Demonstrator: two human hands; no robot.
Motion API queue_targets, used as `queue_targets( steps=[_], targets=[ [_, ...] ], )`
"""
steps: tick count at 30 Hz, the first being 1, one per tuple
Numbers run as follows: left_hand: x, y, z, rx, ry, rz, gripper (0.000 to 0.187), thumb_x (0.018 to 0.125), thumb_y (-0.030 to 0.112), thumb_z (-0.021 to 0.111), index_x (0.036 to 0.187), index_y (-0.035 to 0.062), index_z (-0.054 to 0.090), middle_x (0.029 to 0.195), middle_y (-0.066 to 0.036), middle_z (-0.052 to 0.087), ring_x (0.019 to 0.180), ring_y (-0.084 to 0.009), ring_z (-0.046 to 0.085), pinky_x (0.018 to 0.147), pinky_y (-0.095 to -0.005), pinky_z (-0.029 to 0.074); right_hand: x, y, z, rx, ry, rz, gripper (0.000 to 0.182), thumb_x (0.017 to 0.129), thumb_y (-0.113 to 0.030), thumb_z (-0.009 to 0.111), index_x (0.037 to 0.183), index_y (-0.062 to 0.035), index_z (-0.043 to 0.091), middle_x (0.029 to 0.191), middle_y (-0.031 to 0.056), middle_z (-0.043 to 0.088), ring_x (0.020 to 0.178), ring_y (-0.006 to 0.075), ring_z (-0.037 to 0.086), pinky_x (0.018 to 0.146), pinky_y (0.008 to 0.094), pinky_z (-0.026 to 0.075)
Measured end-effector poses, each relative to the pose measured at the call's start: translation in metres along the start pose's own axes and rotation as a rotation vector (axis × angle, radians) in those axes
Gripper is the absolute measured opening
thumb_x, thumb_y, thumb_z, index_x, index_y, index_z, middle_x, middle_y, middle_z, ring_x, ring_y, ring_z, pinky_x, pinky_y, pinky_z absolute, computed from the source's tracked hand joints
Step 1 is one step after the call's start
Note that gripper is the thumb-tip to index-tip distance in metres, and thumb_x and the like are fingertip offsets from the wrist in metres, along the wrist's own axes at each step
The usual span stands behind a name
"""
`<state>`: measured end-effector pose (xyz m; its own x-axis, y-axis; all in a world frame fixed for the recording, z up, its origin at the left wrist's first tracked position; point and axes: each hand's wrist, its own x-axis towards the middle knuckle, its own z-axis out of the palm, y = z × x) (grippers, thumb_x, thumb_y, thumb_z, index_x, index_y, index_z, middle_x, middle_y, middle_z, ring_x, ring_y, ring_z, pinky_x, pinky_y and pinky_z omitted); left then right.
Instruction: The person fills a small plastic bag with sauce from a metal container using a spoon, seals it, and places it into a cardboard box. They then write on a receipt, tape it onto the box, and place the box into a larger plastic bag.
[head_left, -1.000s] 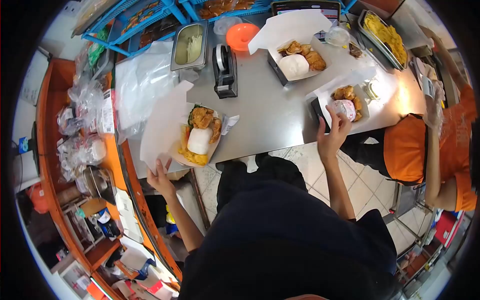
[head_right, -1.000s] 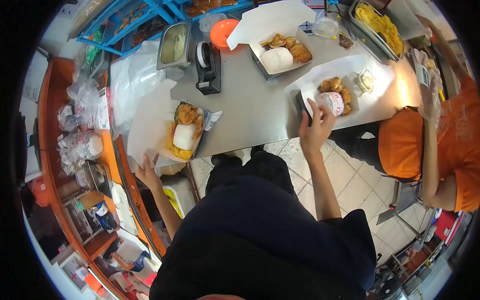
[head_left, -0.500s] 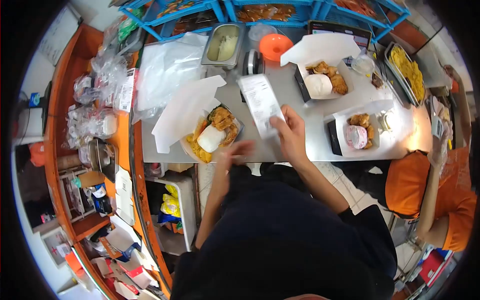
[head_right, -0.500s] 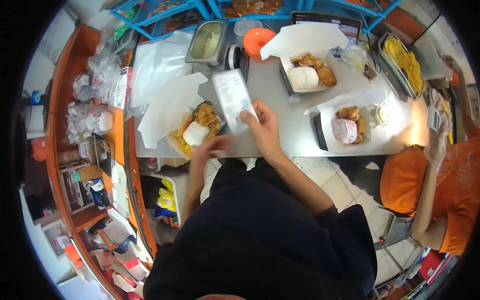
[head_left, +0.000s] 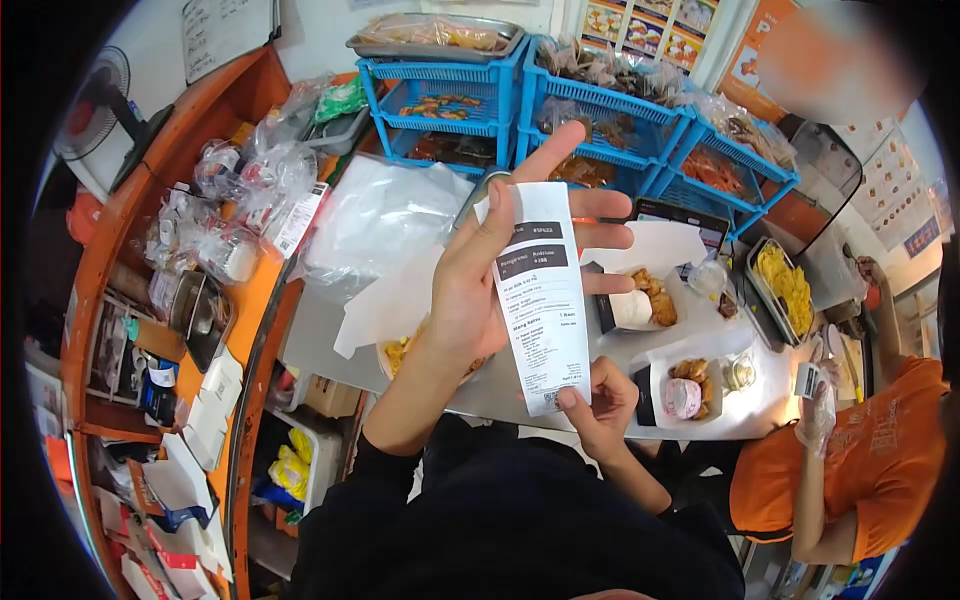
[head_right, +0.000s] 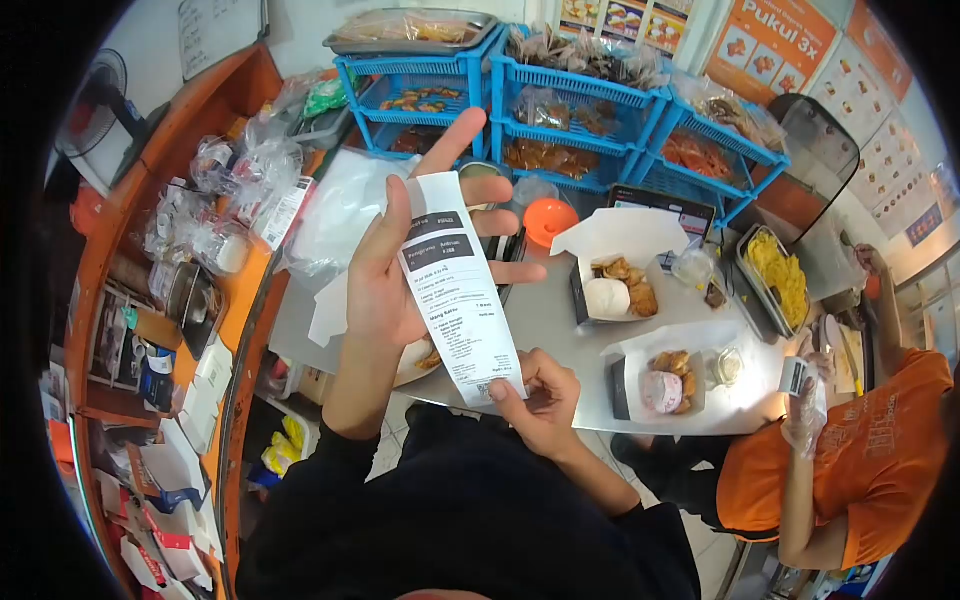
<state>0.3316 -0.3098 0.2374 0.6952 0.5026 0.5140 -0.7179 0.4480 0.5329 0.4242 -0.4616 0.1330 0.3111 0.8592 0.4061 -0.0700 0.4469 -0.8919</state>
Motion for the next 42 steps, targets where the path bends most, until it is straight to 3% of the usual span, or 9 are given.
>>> queue_targets(
  steps=[13,15,18,19,23,29,31,34,42],
  targets=[
    [-0.007,0.013,-0.003,-0.045,0.007,-0.022,0.060,0.102,0.041,0.032,0.149,0.0061,0.019,0.122,-0.020,0.055,0.111,-0.0305,0.058,0.086,-0.0536,0.054,0.012,-0.005,0.022,0.152,-0.001,0.098,0.016,0.089,-0.003,0.063,0.081,-0.0025,0.049,0.082,0.0082,0.065,0.076,0.0089,0.062,0.069,0.0221,0.045],
    [-0.018,0.014,-0.011,0.015,0.048,-0.054,0.060,0.102,0.032,0.037,0.150,0.0061,0.012,0.104,-0.004,0.056,0.091,-0.0162,0.061,0.088,-0.0584,0.051,0.015,-0.007,0.020,0.112,0.036,0.082,0.017,0.089,-0.003,0.063,0.080,-0.0026,0.049,0.082,0.0078,0.065,0.077,0.0089,0.062,0.067,0.0220,0.046],
    [-0.039,0.026,-0.028,-0.318,0.200,0.058,0.034,0.094,0.003,0.043,0.127,0.0120,0.040,0.083,0.003,0.042,0.066,-0.0079,0.046,0.080,-0.0463,0.051,0.014,-0.013,0.001,-0.217,-0.184,0.122,0.005,0.090,-0.002,0.062,0.088,0.0027,0.060,0.076,0.0086,0.068,0.070,0.0109,0.066,0.066,0.0245,0.053],
    [-0.039,0.028,-0.023,-0.152,0.239,0.120,0.033,0.090,0.003,0.048,0.121,0.0128,0.042,0.082,0.005,0.040,0.063,-0.0034,0.042,0.069,-0.0347,0.051,0.011,-0.014,-0.007,-0.215,-0.188,0.131,0.004,0.091,0.000,0.059,0.091,0.0038,0.061,0.075,0.0095,0.068,0.070,0.0119,0.067,0.064,0.0247,0.054],
    [-0.039,0.025,-0.038,-0.253,0.113,0.136,0.022,0.098,0.005,0.039,0.119,0.0097,0.038,0.083,-0.001,0.041,0.070,-0.0066,0.047,0.084,-0.0414,0.054,-0.004,-0.033,-0.042,-0.483,0.008,-0.056,0.009,0.090,0.002,0.059,0.095,0.0049,0.065,0.079,0.0123,0.069,0.070,0.0150,0.069,0.062,0.0265,0.055],
    [-0.035,-0.019,-0.041,-0.147,0.210,-0.046,0.019,0.103,0.018,0.037,0.119,0.0093,0.040,0.080,0.000,0.039,0.066,-0.0057,0.044,0.072,-0.0385,0.061,-0.037,-0.087,-0.093,-0.772,0.594,-0.273,0.009,0.085,0.004,0.060,0.092,0.0041,0.067,0.079,0.0104,0.068,0.069,0.0161,0.066,0.062,0.0252,0.051],
    [-0.034,-0.044,-0.025,0.035,0.308,-0.159,0.023,0.103,0.020,0.039,0.123,0.0091,0.044,0.081,0.002,0.038,0.065,-0.0019,0.042,0.069,-0.0301,0.060,-0.046,-0.098,-0.117,-1.066,0.730,-0.515,0.008,0.082,0.005,0.063,0.088,0.0036,0.067,0.080,0.0104,0.068,0.069,0.0178,0.064,0.062,0.0263,0.049],
    [-0.035,-0.068,-0.024,0.074,0.318,-0.239,0.024,0.103,0.020,0.039,0.123,0.0091,0.044,0.080,0.002,0.039,0.065,-0.0024,0.044,0.071,-0.0332,0.061,-0.056,-0.120,-0.136,-1.279,0.956,-0.619,0.008,0.079,0.006,0.065,0.086,0.0021,0.067,0.082,0.0098,0.068,0.070,0.0172,0.058,0.063,0.0266,0.046],
    [-0.042,-0.085,-0.029,0.105,0.393,-0.316,0.023,0.102,0.016,0.038,0.123,0.0093,0.045,0.082,0.002,0.041,0.068,-0.0021,0.046,0.071,-0.0320,0.060,-0.082,-0.116,-0.163,-1.226,1.122,-0.549,0.008,0.082,0.004,0.064,0.090,0.0020,0.066,0.081,0.0075,0.067,0.071,0.0135,0.055,0.064,0.0240,0.043]
  ],
)
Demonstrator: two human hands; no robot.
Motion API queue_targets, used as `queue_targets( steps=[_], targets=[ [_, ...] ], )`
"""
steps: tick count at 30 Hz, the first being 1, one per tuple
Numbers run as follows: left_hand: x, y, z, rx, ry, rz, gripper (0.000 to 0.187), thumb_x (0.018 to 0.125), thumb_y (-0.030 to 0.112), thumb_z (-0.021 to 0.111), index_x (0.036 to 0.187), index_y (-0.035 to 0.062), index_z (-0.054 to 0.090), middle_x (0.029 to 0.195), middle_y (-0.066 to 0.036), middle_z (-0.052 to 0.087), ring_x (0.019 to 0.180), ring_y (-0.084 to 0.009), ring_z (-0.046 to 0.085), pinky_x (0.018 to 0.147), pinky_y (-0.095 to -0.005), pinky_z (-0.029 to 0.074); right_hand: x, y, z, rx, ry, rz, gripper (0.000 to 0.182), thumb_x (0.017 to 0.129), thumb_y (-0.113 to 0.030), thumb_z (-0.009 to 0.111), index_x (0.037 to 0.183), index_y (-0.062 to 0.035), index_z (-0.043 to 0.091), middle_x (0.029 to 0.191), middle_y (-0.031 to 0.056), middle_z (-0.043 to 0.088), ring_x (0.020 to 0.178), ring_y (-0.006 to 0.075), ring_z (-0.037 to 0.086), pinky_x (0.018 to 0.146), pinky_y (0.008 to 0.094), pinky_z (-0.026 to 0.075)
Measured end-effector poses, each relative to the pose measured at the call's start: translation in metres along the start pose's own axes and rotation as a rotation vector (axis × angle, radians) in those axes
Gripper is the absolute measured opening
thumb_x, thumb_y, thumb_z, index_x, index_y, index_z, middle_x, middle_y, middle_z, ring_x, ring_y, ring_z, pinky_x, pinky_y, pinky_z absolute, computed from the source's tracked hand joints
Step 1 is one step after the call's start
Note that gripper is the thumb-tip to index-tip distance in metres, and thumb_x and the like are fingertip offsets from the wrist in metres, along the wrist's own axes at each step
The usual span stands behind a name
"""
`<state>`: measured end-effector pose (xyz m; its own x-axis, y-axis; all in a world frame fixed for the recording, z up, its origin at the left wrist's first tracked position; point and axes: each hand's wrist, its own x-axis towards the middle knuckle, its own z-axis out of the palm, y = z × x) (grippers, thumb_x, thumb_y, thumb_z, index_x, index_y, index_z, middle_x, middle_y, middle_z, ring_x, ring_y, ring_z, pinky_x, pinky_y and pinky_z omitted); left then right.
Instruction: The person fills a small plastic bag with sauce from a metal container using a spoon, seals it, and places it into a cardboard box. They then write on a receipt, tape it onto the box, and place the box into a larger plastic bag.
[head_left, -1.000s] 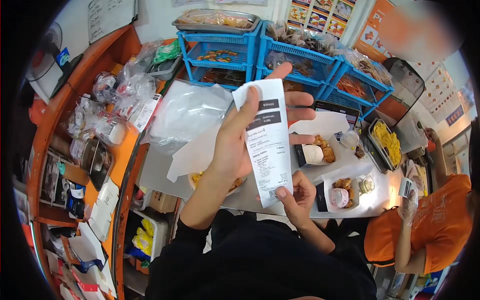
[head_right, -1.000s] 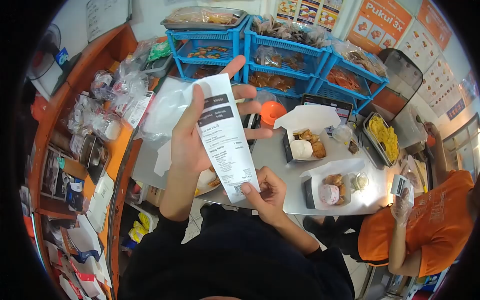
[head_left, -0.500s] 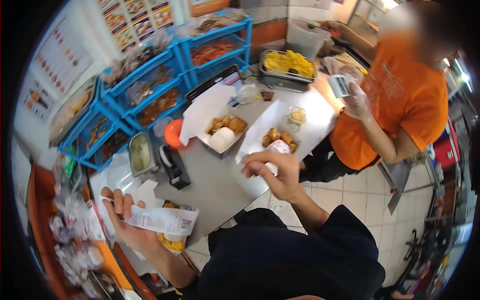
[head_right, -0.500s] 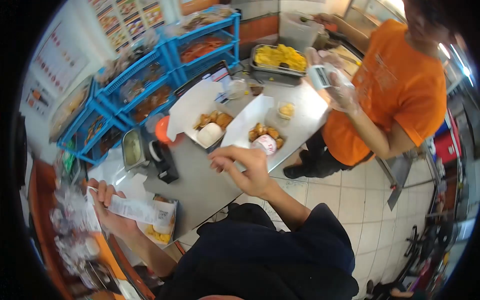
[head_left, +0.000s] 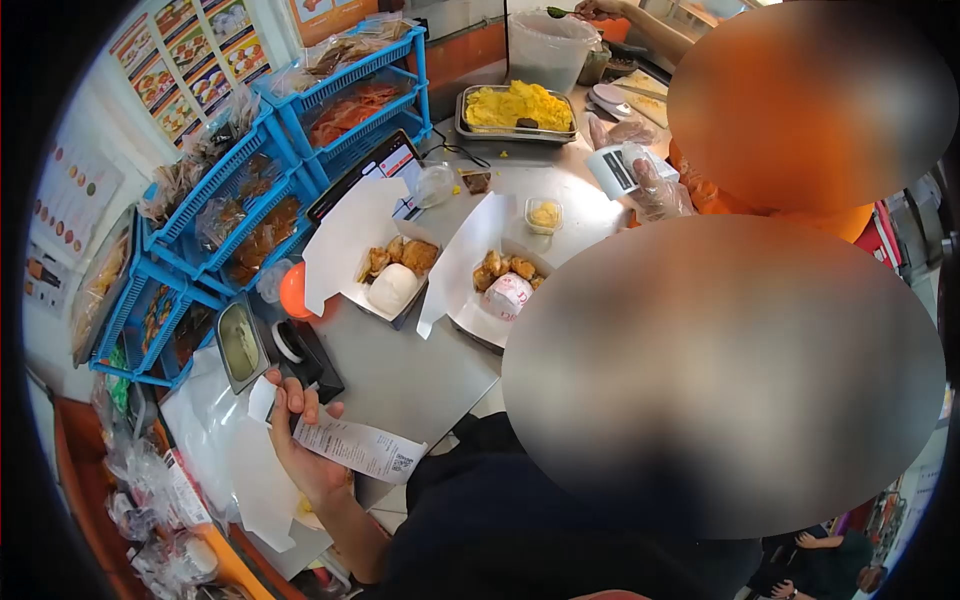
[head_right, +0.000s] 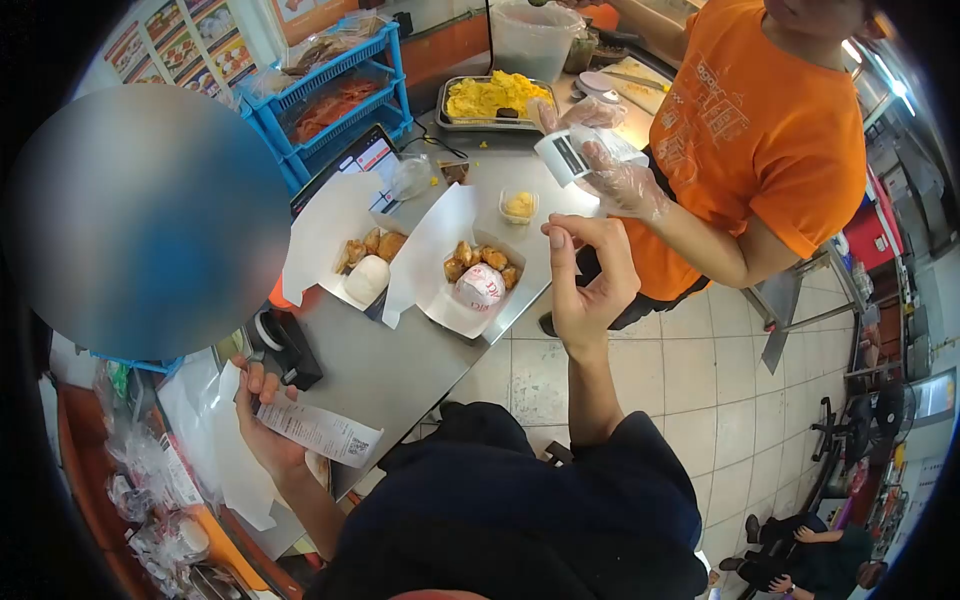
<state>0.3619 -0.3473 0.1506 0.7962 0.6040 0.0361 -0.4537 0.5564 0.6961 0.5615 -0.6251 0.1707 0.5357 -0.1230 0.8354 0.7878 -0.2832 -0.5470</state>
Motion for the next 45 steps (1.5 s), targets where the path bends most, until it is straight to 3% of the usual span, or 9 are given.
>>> queue_targets(
  steps=[7,12,17,20,29,30,31,38,45],
  targets=[
    [-0.017,-0.004,-0.017,0.166,0.159,0.042,0.024,0.100,0.021,0.048,0.123,0.0149,0.048,0.082,0.006,0.044,0.070,-0.0025,0.047,0.069,-0.0296,0.053,-0.028,-0.015,0.035,0.248,-0.128,0.184,0.008,0.082,0.003,0.064,0.090,0.0022,0.066,0.079,0.0078,0.066,0.063,0.0128,0.056,0.061,0.0238,0.044],
    [-0.031,-0.015,-0.034,0.120,0.224,0.007,0.032,0.098,0.028,0.053,0.123,0.0092,0.052,0.080,0.004,0.051,0.068,-0.0069,0.052,0.070,-0.0318,0.051,-0.071,-0.060,0.078,0.494,-0.628,0.216,0.012,0.079,0.002,0.067,0.091,0.0001,0.067,0.073,0.0075,0.062,0.062,0.0146,0.057,0.059,0.0261,0.045],
    [-0.043,-0.034,-0.049,-0.224,0.214,-0.026,0.028,0.099,0.030,0.050,0.111,0.0055,0.054,0.090,-0.005,0.061,0.078,-0.0195,0.065,0.076,-0.0378,0.055,-0.123,-0.098,0.107,0.625,-1.417,0.240,0.040,0.083,-0.025,0.067,0.113,0.0013,0.062,0.110,0.0197,0.063,0.098,0.0354,0.058,0.086,0.0407,0.044],
    [-0.060,-0.023,-0.069,-0.130,0.408,0.173,0.027,0.098,0.031,0.051,0.109,0.0066,0.054,0.089,-0.005,0.061,0.081,-0.0198,0.065,0.077,-0.0382,0.055,-0.174,-0.108,0.128,0.627,-1.901,0.446,0.034,0.090,-0.026,0.061,0.103,0.0052,0.064,0.078,0.0169,0.066,0.068,0.0193,0.060,0.065,0.0345,0.047],
    [-0.174,0.016,-0.167,-0.251,1.016,0.933,0.013,0.096,0.020,0.052,0.102,0.0084,0.053,0.070,0.001,0.050,0.060,-0.0126,0.052,0.057,-0.0279,0.048,-0.276,-0.168,0.149,1.068,-1.800,-0.066,0.032,0.092,-0.026,0.058,0.085,0.0047,0.064,0.063,0.0152,0.062,0.057,0.0249,0.061,0.055,0.0346,0.045],
    [-0.190,0.016,-0.172,-0.220,0.974,1.036,0.009,0.096,0.017,0.051,0.099,0.0087,0.053,0.069,0.001,0.049,0.058,-0.0120,0.051,0.055,-0.0275,0.047,-0.275,-0.172,0.149,0.967,-2.045,0.041,0.033,0.092,-0.027,0.058,0.083,0.0042,0.064,0.061,0.0143,0.061,0.055,0.0249,0.061,0.054,0.0346,0.044],
    [-0.202,0.016,-0.180,-0.370,1.092,1.022,0.006,0.095,0.014,0.048,0.097,0.0099,0.052,0.069,0.002,0.050,0.056,-0.0107,0.050,0.052,-0.0276,0.045,-0.272,-0.176,0.149,0.820,-2.288,0.166,0.035,0.092,-0.029,0.058,0.080,0.0036,0.064,0.058,0.0133,0.060,0.053,0.0248,0.060,0.053,0.0347,0.044],
    [-0.222,0.017,-0.189,-0.356,1.182,0.959,0.018,0.099,0.028,0.048,0.104,0.0115,0.055,0.075,0.003,0.052,0.065,-0.0100,0.051,0.060,-0.0278,0.045,-0.276,-0.185,0.136,0.836,-2.281,0.055,0.033,0.095,-0.026,0.055,0.080,0.0027,0.061,0.055,0.0100,0.059,0.047,0.0160,0.055,0.048,0.0314,0.042],
    [-0.171,0.030,-0.133,-0.143,0.762,0.570,0.034,0.099,0.026,0.048,0.127,0.0079,0.049,0.091,-0.004,0.059,0.090,-0.0182,0.061,0.079,-0.0396,0.053,-0.262,-0.186,0.134,0.908,-2.024,0.548,0.026,0.097,-0.021,0.053,0.088,0.0016,0.062,0.055,0.0020,0.055,0.043,0.0077,0.047,0.040,0.0235,0.035]
  ],
)
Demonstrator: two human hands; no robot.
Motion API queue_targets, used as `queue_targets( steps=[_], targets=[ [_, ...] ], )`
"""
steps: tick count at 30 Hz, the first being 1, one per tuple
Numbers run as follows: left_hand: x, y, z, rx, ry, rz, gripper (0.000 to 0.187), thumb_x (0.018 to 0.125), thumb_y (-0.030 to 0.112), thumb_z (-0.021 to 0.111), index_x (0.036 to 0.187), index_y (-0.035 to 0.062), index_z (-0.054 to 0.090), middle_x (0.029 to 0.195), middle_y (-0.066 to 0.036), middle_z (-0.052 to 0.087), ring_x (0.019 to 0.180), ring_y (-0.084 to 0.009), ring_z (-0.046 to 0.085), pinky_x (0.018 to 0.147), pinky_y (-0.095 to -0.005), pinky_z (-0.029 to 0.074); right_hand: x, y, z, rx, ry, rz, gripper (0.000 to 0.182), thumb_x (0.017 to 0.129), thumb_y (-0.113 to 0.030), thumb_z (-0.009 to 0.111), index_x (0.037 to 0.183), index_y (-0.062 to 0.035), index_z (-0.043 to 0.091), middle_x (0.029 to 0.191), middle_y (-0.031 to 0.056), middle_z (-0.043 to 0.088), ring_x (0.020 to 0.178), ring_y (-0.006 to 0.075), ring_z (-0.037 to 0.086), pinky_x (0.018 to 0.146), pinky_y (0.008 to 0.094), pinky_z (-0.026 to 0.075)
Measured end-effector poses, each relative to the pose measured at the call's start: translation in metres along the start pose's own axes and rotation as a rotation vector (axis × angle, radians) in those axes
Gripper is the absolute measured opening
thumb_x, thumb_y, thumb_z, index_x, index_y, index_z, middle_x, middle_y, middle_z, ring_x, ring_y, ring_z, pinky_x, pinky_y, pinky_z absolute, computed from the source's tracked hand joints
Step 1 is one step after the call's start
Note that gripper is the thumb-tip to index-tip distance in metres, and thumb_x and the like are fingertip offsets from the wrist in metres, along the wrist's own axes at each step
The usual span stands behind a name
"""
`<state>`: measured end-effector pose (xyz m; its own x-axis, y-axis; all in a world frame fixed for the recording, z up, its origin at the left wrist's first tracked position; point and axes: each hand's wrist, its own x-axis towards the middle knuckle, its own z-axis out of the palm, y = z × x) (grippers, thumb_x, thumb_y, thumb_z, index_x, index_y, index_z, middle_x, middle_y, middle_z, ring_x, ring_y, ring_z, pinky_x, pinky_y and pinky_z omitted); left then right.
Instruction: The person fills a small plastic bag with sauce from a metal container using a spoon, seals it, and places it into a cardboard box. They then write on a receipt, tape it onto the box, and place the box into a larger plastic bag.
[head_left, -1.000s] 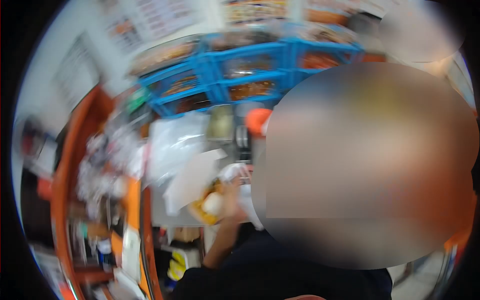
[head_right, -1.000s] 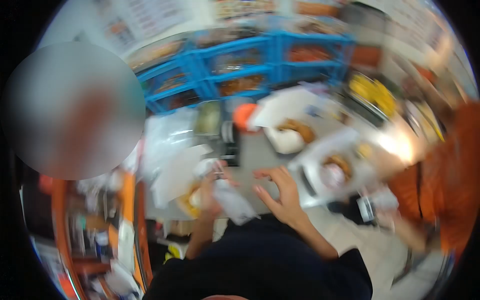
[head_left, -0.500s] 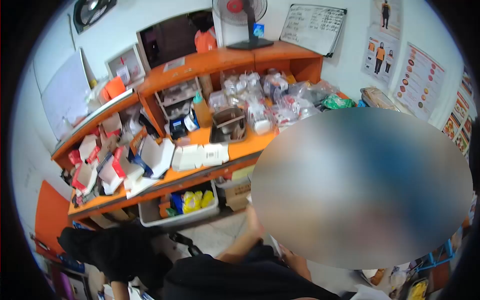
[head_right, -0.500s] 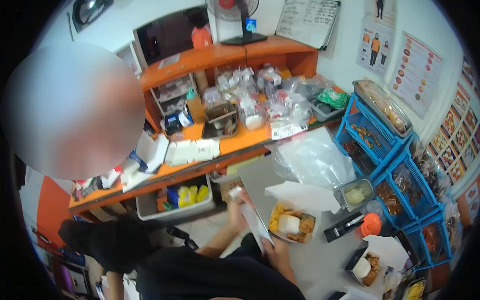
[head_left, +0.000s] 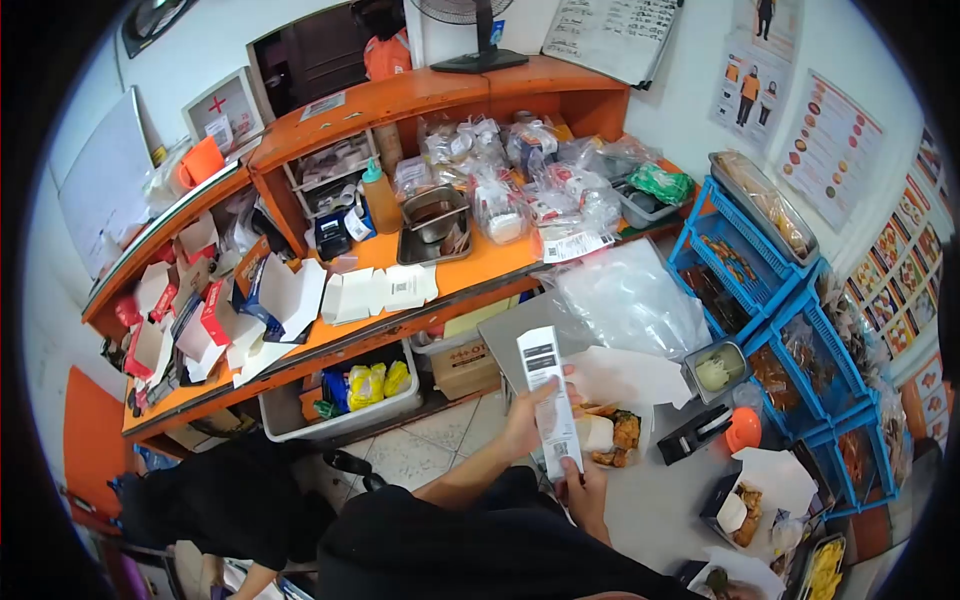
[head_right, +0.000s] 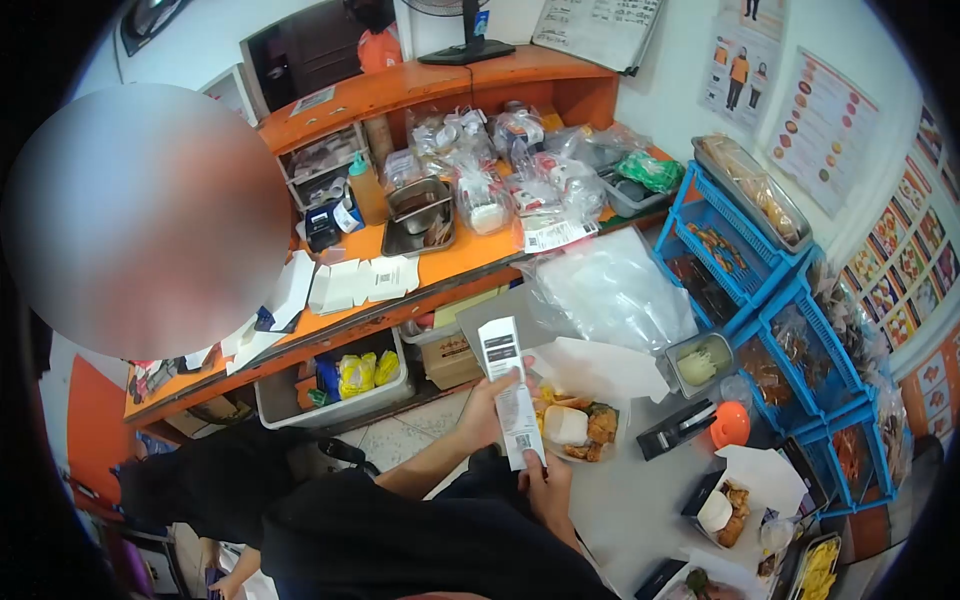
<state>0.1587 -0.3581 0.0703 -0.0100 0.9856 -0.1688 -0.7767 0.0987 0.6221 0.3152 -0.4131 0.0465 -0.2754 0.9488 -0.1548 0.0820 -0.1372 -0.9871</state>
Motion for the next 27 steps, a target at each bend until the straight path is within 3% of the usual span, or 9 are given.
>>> queue_targets(
  steps=[3,9,11,13,14,16,19,23,27],
  targets=[
    [0.000,-0.010,0.015,-0.030,-0.121,-0.007,0.031,0.099,0.025,0.046,0.123,0.0053,0.050,0.088,-0.004,0.056,0.086,-0.0170,0.058,0.081,-0.0398,0.054,-0.007,0.005,-0.004,0.059,0.018,0.011,0.031,0.097,-0.025,0.055,0.085,0.0028,0.064,0.056,0.0027,0.055,0.047,0.0078,0.048,0.044,0.0236,0.036],
    [0.006,0.005,0.023,0.042,-0.034,0.014,0.036,0.100,0.033,0.045,0.120,0.0038,0.050,0.078,-0.001,0.045,0.075,-0.0140,0.052,0.080,-0.0408,0.055,-0.017,0.013,-0.008,0.057,0.042,-0.057,0.029,0.096,-0.023,0.057,0.082,0.0016,0.064,0.056,0.0011,0.054,0.048,0.0058,0.047,0.046,0.0223,0.035],
    [0.005,0.023,0.037,0.077,-0.153,0.082,0.049,0.098,0.050,0.039,0.118,0.0065,0.050,0.077,-0.001,0.044,0.076,-0.0150,0.051,0.074,-0.0416,0.054,-0.021,0.011,-0.010,0.036,0.056,-0.084,0.028,0.096,-0.022,0.057,0.081,0.0011,0.065,0.055,0.0006,0.053,0.049,0.0053,0.047,0.046,0.0220,0.035],
    [-0.001,0.039,0.055,0.043,-0.224,0.078,0.075,0.093,0.068,0.025,0.121,0.0028,0.048,0.077,-0.003,0.047,0.075,-0.0167,0.054,0.075,-0.0478,0.056,-0.024,0.006,-0.013,0.073,0.096,-0.083,0.027,0.096,-0.020,0.057,0.080,0.0000,0.065,0.055,-0.0005,0.053,0.050,0.0045,0.046,0.047,0.0219,0.035],
    [-0.006,0.047,0.064,0.036,-0.218,0.051,0.075,0.093,0.068,0.025,0.121,0.0028,0.048,0.077,-0.003,0.047,0.075,-0.0167,0.054,0.075,-0.0478,0.056,-0.028,0.005,-0.016,0.073,0.113,-0.061,0.027,0.096,-0.020,0.057,0.080,0.0000,0.065,0.055,-0.0005,0.053,0.050,0.0045,0.046,0.047,0.0219,0.035],
    [-0.012,0.063,0.081,0.088,-0.349,0.148,0.092,0.088,0.076,0.015,0.125,-0.0022,0.046,0.077,-0.006,0.050,0.074,-0.0192,0.057,0.077,-0.0539,0.055,-0.029,0.006,-0.022,-0.004,0.192,-0.074,0.026,0.096,-0.019,0.057,0.080,-0.0006,0.066,0.056,-0.0016,0.053,0.050,0.0035,0.045,0.047,0.0216,0.034],
    [-0.018,0.073,0.090,0.082,-0.475,0.162,0.098,0.087,0.076,0.009,0.131,-0.0044,0.043,0.081,-0.006,0.055,0.080,-0.0180,0.061,0.080,-0.0460,0.056,-0.030,0.019,-0.028,0.071,0.260,-0.079,0.018,0.094,-0.016,0.060,0.084,-0.0016,0.066,0.057,-0.0025,0.053,0.051,0.0025,0.045,0.047,0.0204,0.033],
    [-0.022,0.077,0.099,0.052,-0.496,0.146,0.098,0.087,0.076,0.010,0.134,-0.0058,0.040,0.081,-0.007,0.055,0.081,-0.0184,0.061,0.081,-0.0464,0.056,-0.031,0.027,-0.034,-0.018,0.395,-0.159,0.010,0.091,-0.012,0.064,0.089,-0.0023,0.064,0.061,-0.0020,0.056,0.053,0.0028,0.046,0.048,0.0197,0.034],
    [-0.018,0.083,0.105,-0.097,-0.580,0.059,0.097,0.088,0.075,0.012,0.137,-0.0050,0.038,0.084,-0.007,0.055,0.083,-0.0194,0.061,0.082,-0.0505,0.055,-0.035,0.033,-0.045,-0.103,0.385,-0.032,0.014,0.091,-0.014,0.064,0.087,-0.0011,0.064,0.065,0.0003,0.060,0.056,0.0049,0.051,0.052,0.0205,0.039]
  ],
)
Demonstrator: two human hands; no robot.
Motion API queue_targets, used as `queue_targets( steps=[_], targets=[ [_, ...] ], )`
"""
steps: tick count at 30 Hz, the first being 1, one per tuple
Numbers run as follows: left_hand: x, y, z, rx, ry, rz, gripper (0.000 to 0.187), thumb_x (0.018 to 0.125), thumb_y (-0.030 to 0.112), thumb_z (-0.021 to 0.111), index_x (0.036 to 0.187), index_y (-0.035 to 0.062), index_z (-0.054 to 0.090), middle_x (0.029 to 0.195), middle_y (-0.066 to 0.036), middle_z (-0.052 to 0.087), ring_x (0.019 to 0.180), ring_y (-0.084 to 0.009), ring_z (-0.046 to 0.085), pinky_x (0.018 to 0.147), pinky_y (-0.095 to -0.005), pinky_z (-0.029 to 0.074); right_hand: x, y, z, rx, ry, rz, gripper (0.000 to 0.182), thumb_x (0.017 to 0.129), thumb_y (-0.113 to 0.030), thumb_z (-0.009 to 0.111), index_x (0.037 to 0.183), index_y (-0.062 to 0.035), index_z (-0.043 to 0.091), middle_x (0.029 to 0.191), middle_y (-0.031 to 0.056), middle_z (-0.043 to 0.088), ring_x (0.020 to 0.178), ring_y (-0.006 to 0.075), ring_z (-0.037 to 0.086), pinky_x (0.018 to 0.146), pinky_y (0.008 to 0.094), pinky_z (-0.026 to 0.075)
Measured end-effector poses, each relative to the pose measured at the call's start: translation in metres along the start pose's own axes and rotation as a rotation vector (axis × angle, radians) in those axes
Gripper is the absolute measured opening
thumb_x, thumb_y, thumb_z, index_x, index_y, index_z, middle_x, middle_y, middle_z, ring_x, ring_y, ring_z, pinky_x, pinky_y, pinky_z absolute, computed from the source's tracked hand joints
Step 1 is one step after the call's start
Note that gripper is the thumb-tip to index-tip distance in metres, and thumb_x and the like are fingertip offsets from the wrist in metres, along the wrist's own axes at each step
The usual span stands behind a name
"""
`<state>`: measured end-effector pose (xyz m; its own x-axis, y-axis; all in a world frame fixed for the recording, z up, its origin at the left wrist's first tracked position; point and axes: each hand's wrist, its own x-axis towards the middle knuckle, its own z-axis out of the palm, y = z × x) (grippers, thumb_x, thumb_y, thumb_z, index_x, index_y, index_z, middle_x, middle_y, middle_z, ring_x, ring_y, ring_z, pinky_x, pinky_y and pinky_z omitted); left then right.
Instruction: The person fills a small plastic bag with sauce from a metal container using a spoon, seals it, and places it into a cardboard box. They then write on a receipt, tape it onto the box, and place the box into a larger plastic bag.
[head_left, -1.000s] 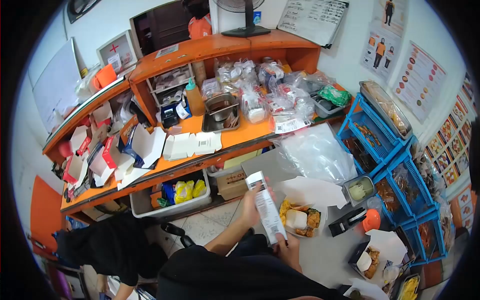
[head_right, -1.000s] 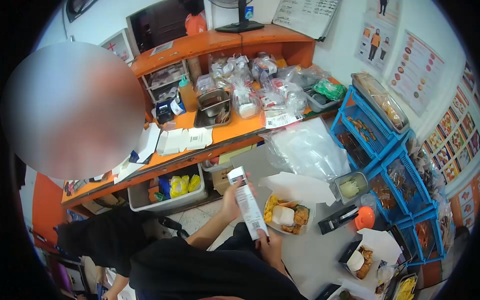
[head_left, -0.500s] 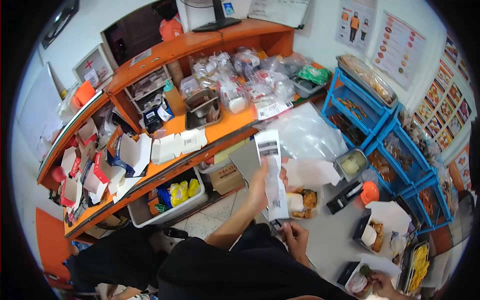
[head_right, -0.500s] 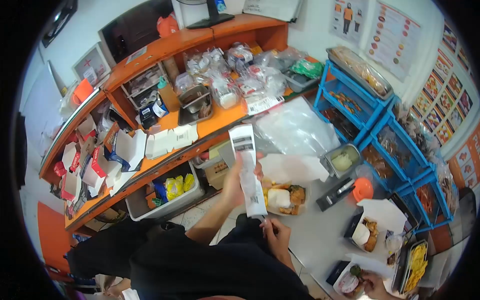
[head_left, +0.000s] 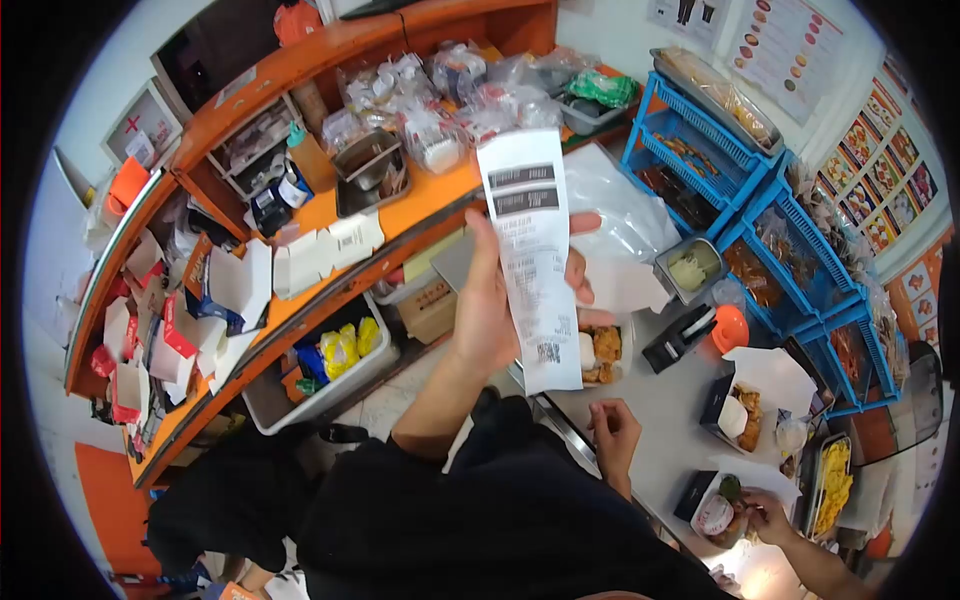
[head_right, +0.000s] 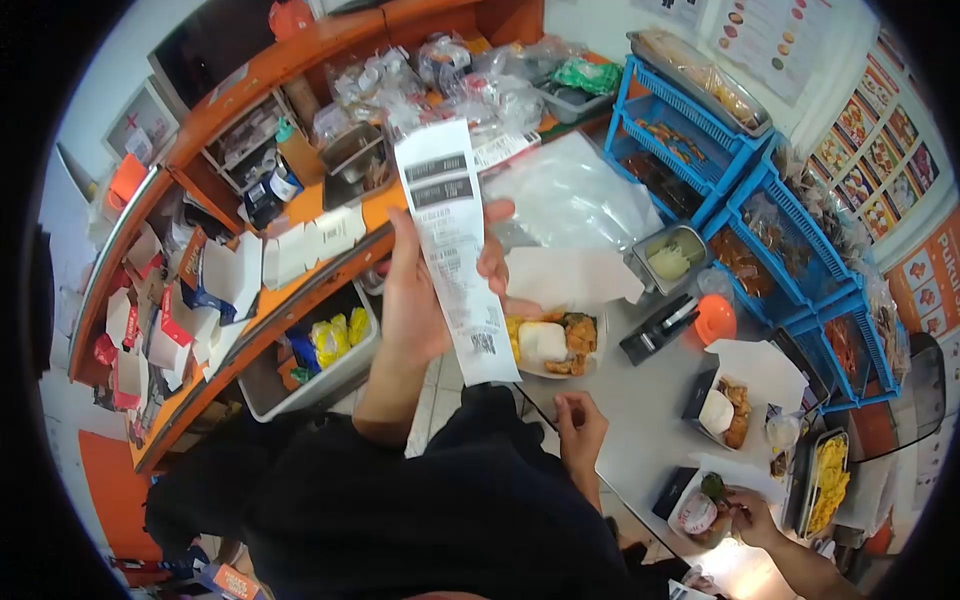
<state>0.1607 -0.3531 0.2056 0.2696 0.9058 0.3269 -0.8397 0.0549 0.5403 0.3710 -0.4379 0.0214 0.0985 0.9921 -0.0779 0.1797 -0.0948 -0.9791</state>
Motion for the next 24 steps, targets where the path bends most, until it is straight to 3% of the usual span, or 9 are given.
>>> queue_targets(
  steps=[2,7,13,15,17,19,21,24],
  targets=[
    [0.008,0.006,0.002,-0.117,-0.081,-0.017,0.097,0.088,0.074,0.013,0.140,-0.0043,0.035,0.088,-0.007,0.055,0.084,-0.0207,0.061,0.082,-0.0549,0.054,0.003,0.004,-0.009,-0.047,-0.018,0.038,0.016,0.092,-0.015,0.064,0.085,-0.0011,0.064,0.065,0.0008,0.060,0.056,0.0052,0.052,0.052,0.0208,0.039],
    [0.018,0.014,0.014,-0.164,-0.179,-0.009,0.098,0.088,0.075,0.011,0.141,-0.0042,0.033,0.088,-0.008,0.056,0.085,-0.0208,0.062,0.081,-0.0559,0.054,0.007,0.014,-0.022,-0.091,-0.007,0.048,0.022,0.093,-0.018,0.062,0.080,-0.0004,0.064,0.063,0.0017,0.059,0.055,0.0063,0.053,0.051,0.0214,0.040],
    [0.022,0.012,0.019,-0.115,-0.177,0.008,0.098,0.088,0.075,0.011,0.140,-0.0048,0.035,0.084,-0.008,0.056,0.083,-0.0202,0.062,0.080,-0.0538,0.055,0.009,0.012,-0.024,-0.082,0.094,0.046,0.014,0.093,-0.014,0.060,0.091,-0.0006,0.064,0.066,0.0018,0.059,0.057,0.0063,0.053,0.052,0.0212,0.041],
    [0.019,0.009,0.012,0.090,-0.032,0.091,0.089,0.092,0.070,0.020,0.136,-0.0053,0.040,0.084,-0.007,0.058,0.079,-0.0190,0.063,0.077,-0.0460,0.056,0.011,0.026,-0.024,-0.023,0.127,-0.068,0.010,0.092,-0.011,0.060,0.096,-0.0021,0.063,0.068,0.0012,0.059,0.060,0.0049,0.054,0.054,0.0209,0.041],
    [0.004,0.001,-0.026,0.455,0.226,0.188,0.067,0.097,0.052,0.044,0.132,-0.0043,0.046,0.083,-0.006,0.058,0.075,-0.0152,0.062,0.070,-0.0345,0.055,0.012,0.028,-0.029,-0.065,0.194,-0.029,0.008,0.091,-0.007,0.061,0.096,-0.0032,0.064,0.067,0.0005,0.057,0.062,0.0038,0.053,0.054,0.0201,0.040],
    [-0.016,-0.010,-0.052,1.056,0.574,0.165,0.048,0.093,0.027,0.061,0.129,-0.0016,0.050,0.084,-0.005,0.057,0.074,-0.0116,0.061,0.065,-0.0267,0.052,0.015,0.024,-0.031,-0.059,0.187,-0.121,0.007,0.093,-0.009,0.059,0.096,-0.0030,0.062,0.071,-0.0004,0.057,0.059,0.0042,0.053,0.047,0.0192,0.038],
    [-0.038,-0.030,-0.091,1.243,0.678,0.114,0.044,0.088,0.016,0.067,0.127,0.0004,0.051,0.085,-0.004,0.057,0.073,-0.0096,0.059,0.063,-0.0247,0.050,0.017,0.025,-0.039,-0.047,0.276,-0.074,0.007,0.092,-0.008,0.060,0.096,-0.0032,0.063,0.069,-0.0010,0.056,0.059,0.0038,0.051,0.049,0.0197,0.038],
    [-0.079,-0.063,-0.142,1.255,0.739,-0.175,0.044,0.088,0.019,0.068,0.124,-0.0001,0.053,0.088,-0.005,0.060,0.071,-0.0102,0.059,0.057,-0.0244,0.049,0.022,0.023,-0.051,-0.023,0.387,-0.060,0.008,0.091,-0.007,0.061,0.097,-0.0036,0.064,0.066,-0.0020,0.055,0.058,0.0031,0.048,0.051,0.0205,0.037]
  ],
)
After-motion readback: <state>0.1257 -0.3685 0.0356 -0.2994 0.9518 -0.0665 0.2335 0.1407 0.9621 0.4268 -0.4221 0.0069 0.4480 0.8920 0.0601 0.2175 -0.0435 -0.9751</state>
